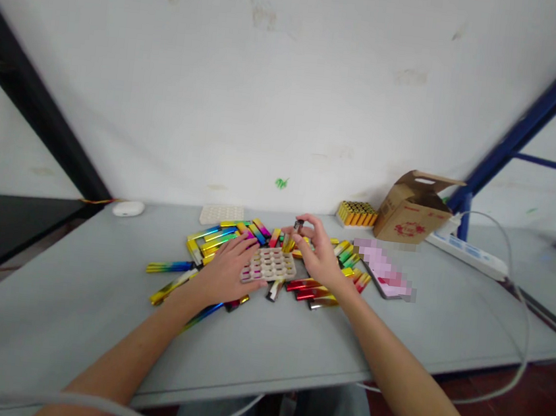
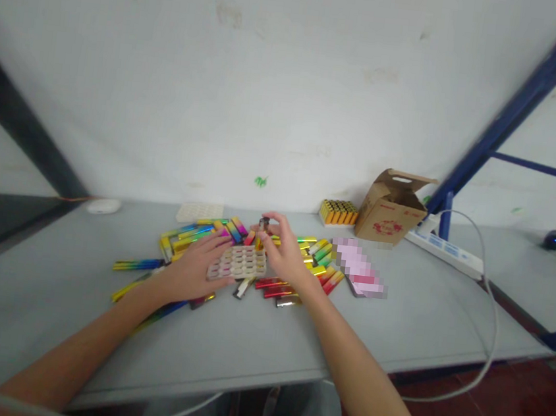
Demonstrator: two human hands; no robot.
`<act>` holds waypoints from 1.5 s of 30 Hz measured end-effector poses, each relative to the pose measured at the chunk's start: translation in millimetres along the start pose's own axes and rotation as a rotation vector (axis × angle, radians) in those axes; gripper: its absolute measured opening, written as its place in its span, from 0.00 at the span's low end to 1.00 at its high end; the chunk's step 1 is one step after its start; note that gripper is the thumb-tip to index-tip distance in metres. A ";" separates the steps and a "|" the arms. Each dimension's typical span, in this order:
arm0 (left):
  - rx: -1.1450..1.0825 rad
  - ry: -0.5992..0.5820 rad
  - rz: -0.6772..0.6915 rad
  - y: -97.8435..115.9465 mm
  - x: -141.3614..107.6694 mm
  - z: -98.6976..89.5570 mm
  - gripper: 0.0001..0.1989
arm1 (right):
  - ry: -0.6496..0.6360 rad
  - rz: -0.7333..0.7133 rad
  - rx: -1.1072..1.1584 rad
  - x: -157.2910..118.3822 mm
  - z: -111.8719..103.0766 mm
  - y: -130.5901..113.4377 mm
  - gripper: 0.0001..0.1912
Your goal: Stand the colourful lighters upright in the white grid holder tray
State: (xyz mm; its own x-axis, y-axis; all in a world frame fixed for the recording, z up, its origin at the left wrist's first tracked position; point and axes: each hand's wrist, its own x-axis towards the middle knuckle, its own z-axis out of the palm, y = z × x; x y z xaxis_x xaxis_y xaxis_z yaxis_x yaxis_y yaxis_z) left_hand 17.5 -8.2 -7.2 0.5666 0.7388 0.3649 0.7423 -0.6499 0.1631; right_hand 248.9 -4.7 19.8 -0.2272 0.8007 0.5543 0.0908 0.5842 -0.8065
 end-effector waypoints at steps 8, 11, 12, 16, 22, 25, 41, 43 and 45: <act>0.020 -0.011 -0.010 -0.1 -1.7 -2.8 0.35 | 0.064 -0.286 -0.438 -1.4 0.4 -4.6 0.12; 0.022 -0.016 -0.007 0.0 -1.7 -1.8 0.36 | 0.046 -0.388 -0.565 1.7 2.8 -2.9 0.08; 0.022 -0.020 -0.007 0.0 -1.5 -1.6 0.36 | 0.047 -0.396 -0.592 2.5 3.9 -1.3 0.08; 0.012 -0.033 -0.007 -0.3 -0.7 -1.3 0.35 | 0.063 -0.370 -0.635 4.0 7.4 7.2 0.08; 0.013 -0.026 -0.008 -0.9 -1.9 -1.2 0.36 | 0.154 -0.338 -0.600 4.0 7.8 14.5 0.08; 0.014 -0.021 -0.009 -1.3 -2.1 -0.8 0.35 | 0.181 -0.327 -0.617 4.3 8.4 17.3 0.08; 0.030 -0.020 0.000 -3.0 -3.5 0.6 0.36 | 0.184 -0.304 -0.687 8.2 -3.8 15.8 0.09; 0.031 -0.022 0.002 -3.5 -4.0 0.5 0.36 | 0.172 -0.315 -0.691 8.9 -5.3 16.7 0.09; 0.029 -0.026 0.002 -3.2 -4.0 0.2 0.36 | 0.161 -0.327 -0.691 9.5 -6.2 17.4 0.09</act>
State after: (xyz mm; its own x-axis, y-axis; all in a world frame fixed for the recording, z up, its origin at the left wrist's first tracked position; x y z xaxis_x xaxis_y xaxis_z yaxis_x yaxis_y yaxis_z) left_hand 12.9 -9.0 -9.3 0.5774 0.7419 0.3409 0.7509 -0.6465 0.1353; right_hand 254.3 13.9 12.3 -0.2076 0.5518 0.8077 0.6386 0.7020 -0.3154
